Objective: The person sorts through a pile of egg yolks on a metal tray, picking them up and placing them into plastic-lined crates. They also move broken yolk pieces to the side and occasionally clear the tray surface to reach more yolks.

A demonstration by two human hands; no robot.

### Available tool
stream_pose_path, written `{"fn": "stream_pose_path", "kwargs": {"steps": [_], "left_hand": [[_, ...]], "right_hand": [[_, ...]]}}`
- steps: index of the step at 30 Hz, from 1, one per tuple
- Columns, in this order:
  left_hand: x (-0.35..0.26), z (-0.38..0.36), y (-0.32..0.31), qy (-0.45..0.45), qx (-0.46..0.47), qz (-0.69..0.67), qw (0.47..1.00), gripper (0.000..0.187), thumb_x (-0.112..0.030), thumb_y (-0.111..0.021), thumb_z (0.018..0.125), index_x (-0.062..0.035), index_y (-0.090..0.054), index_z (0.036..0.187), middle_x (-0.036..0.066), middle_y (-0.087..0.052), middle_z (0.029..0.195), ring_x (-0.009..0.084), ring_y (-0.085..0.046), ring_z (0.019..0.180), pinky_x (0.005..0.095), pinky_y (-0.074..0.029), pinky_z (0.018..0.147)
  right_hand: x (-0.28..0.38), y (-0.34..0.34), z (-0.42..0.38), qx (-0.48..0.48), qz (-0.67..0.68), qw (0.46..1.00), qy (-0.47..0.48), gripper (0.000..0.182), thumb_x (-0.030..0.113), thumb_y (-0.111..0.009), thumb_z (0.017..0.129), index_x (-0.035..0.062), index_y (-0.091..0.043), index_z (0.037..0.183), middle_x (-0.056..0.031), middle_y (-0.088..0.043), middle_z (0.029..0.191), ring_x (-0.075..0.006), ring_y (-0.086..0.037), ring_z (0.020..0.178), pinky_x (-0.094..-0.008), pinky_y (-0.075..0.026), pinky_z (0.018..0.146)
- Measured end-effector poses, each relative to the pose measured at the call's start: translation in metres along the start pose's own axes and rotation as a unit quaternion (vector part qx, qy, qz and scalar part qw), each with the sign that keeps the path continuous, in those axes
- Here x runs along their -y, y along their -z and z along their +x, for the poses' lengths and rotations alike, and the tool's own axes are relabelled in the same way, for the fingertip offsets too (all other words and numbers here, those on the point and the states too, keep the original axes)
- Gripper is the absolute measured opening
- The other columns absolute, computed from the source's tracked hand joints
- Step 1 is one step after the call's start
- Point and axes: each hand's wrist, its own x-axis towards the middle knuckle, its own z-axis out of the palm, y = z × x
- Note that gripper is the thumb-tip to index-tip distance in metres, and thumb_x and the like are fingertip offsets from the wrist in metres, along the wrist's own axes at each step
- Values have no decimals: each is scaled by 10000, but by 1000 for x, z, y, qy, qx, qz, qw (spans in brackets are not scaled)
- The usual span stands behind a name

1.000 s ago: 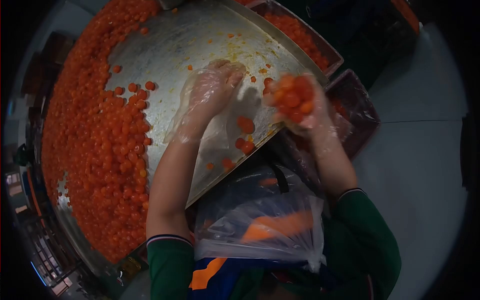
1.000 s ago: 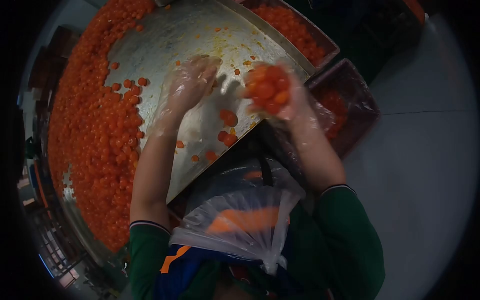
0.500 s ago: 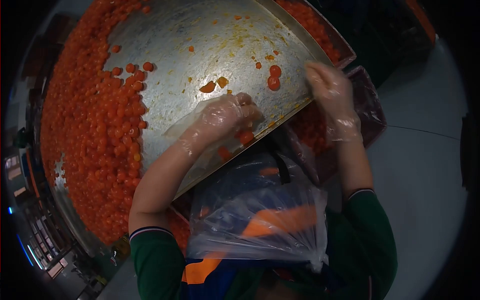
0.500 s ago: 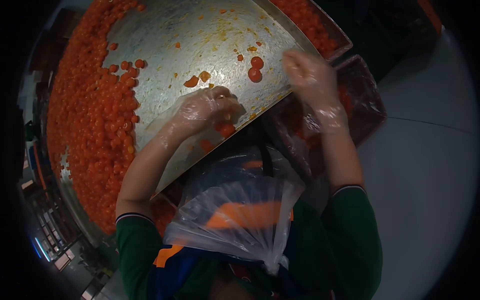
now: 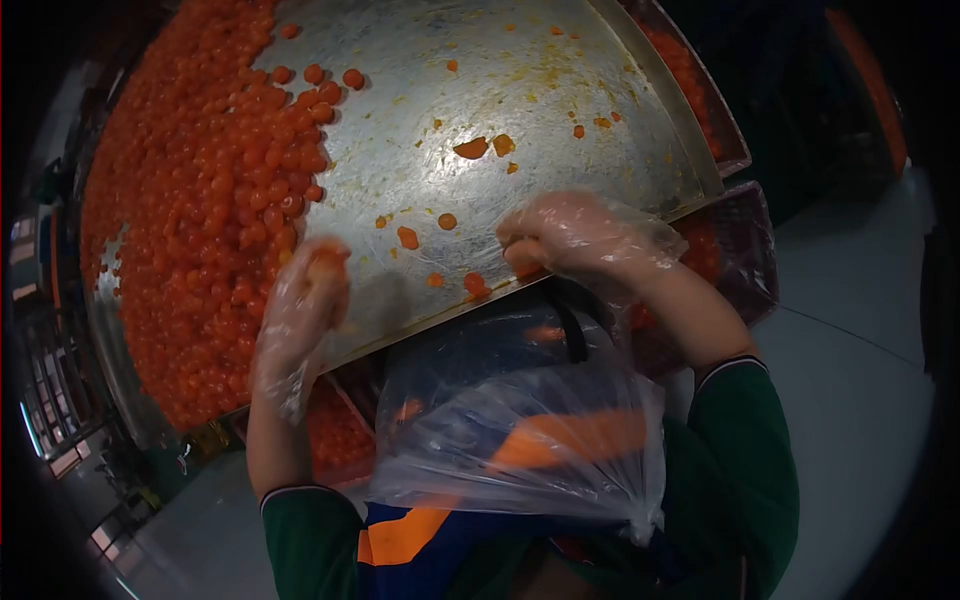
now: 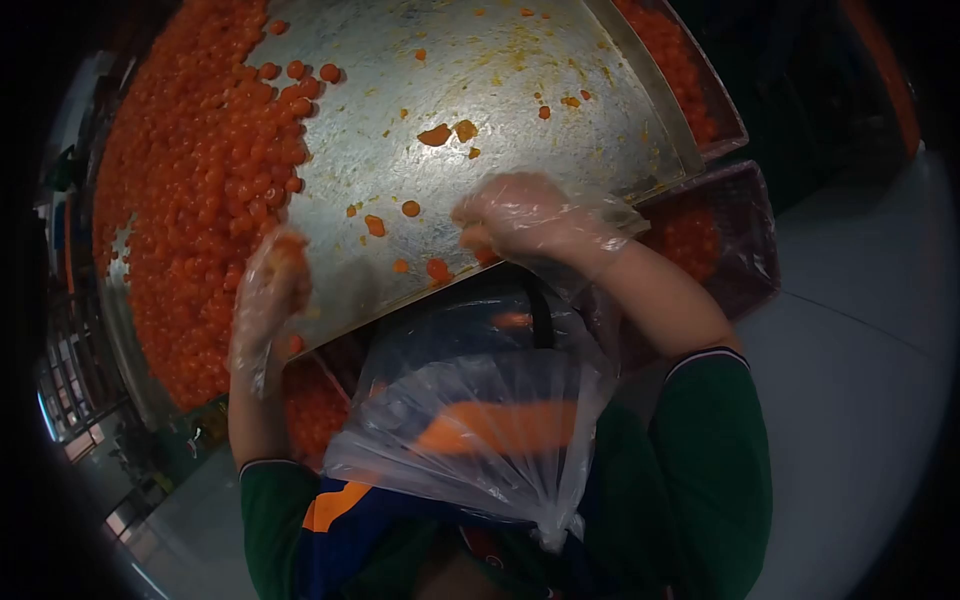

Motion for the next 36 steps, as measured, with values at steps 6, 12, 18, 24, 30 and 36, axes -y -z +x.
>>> {"fn": "stream_pose_path", "kwargs": {"steps": [6,12,18,24,30,36], "left_hand": [[-1,-109,71,256,-53,484,835,279,-134,-668,836,-15,-649,1087,65,-603,761,135,-555,663,293,-472,636],[36,-52,23,6,-98,258,961,336,-33,-619,850,-59,-637,1185,164,-687,928,226,-655,803,339,-501,744],[43,43,-96,-153,227,392,879,341,-363,-483,956,-74,-650,1026,212,-653,953,383,-631,898,490,-469,813],[9,38,-56,-95,210,385,894,430,-417,-525,928,-7,-653,906,195,-636,913,348,-623,873,450,-473,796],[37,95,21,-123,-193,391,891,327,-322,-579,918,-2,-646,943,202,-635,860,346,-629,841,421,-490,761],[38,78,8,-37,-141,472,869,308,-278,-509,941,-23,-622,1071,219,-585,1174,391,-598,1004,453,-473,853]], "right_hand": [[11,-5,44,379,-30,925,-11,219,214,-636,730,84,-674,902,-109,-670,835,-254,-652,765,-397,-498,677],[9,18,39,341,399,836,-163,129,114,-660,737,71,-618,851,-12,-590,743,-96,-527,643,-245,-444,585],[-26,40,-11,8,630,775,-46,222,162,-726,743,86,-563,872,-16,-551,739,-113,-563,619,-254,-483,555],[-75,40,-149,-143,540,820,-123,179,106,-671,787,59,-543,903,-37,-584,813,-110,-531,617,-231,-463,548],[-57,51,-141,-306,437,814,-232,47,52,-585,846,59,-574,891,-39,-595,786,-103,-537,682,-228,-436,638],[-65,41,5,-80,107,991,-20,617,141,-783,709,94,-523,1267,-115,-574,1229,-262,-554,1117,-389,-437,985]]}}
